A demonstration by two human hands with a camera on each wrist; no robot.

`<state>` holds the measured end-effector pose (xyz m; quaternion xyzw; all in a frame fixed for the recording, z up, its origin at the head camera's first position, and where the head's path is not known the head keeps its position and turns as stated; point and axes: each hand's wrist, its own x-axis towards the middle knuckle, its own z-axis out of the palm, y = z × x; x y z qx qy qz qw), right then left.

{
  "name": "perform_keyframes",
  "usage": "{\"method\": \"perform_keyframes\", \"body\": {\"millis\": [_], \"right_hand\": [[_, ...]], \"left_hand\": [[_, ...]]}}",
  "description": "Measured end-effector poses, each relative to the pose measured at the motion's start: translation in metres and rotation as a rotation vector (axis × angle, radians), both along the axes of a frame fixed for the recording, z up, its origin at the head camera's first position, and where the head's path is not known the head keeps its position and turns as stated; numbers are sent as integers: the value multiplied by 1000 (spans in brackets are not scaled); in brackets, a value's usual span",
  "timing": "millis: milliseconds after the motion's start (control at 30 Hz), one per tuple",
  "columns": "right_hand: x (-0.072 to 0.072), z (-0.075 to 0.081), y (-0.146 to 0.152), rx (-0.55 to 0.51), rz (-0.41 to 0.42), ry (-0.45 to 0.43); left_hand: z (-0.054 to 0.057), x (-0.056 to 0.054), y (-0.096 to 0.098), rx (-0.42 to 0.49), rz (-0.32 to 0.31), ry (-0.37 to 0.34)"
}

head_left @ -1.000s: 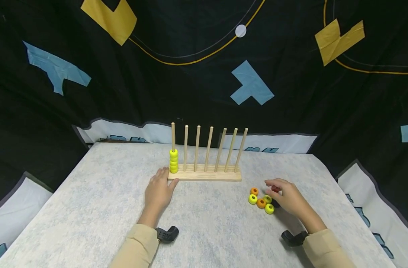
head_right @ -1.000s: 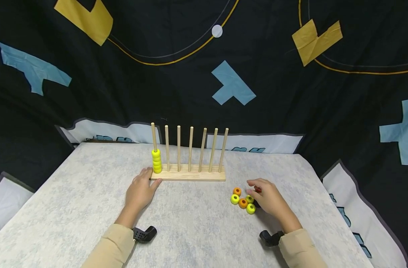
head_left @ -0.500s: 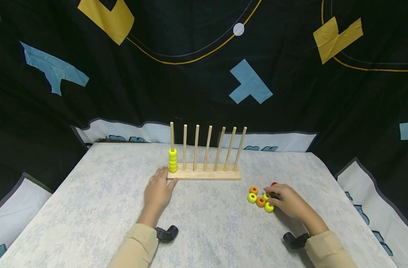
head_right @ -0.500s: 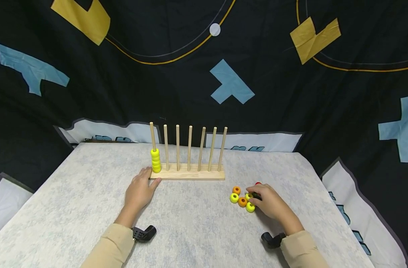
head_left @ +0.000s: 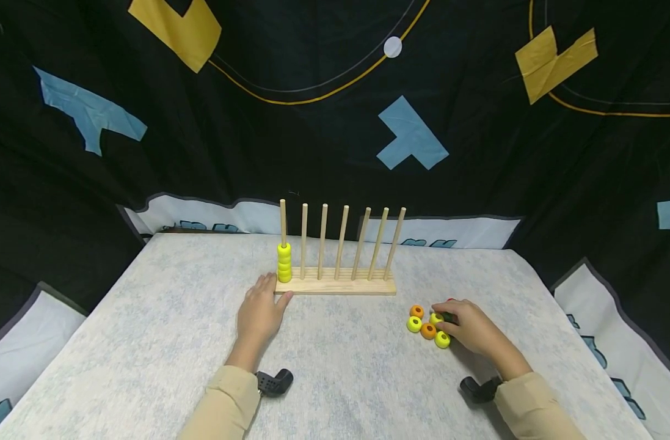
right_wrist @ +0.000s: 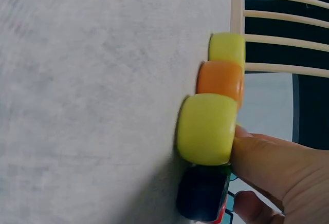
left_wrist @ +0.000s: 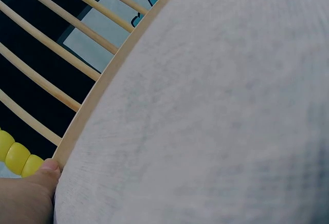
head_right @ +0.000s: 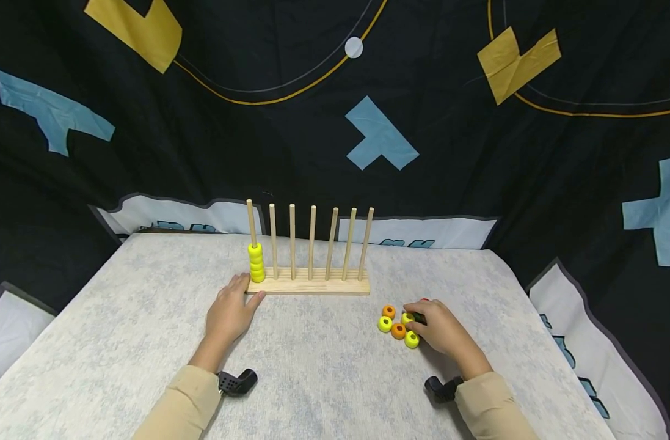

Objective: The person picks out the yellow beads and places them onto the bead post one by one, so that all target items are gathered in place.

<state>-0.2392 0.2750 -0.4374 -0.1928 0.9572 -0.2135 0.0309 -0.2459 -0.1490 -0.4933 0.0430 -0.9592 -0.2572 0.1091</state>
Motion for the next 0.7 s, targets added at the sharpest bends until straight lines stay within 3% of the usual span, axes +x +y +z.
{"method": "perform_keyframes", "body": {"millis": [267,700], "right_hand": [[-2,-1,-3,-2,-36,-11],[-1,3,-12,-92,-59,138]], "left_hand": [[0,1,1,4,5,-9],[0,1,0,0,2,-4]]}}
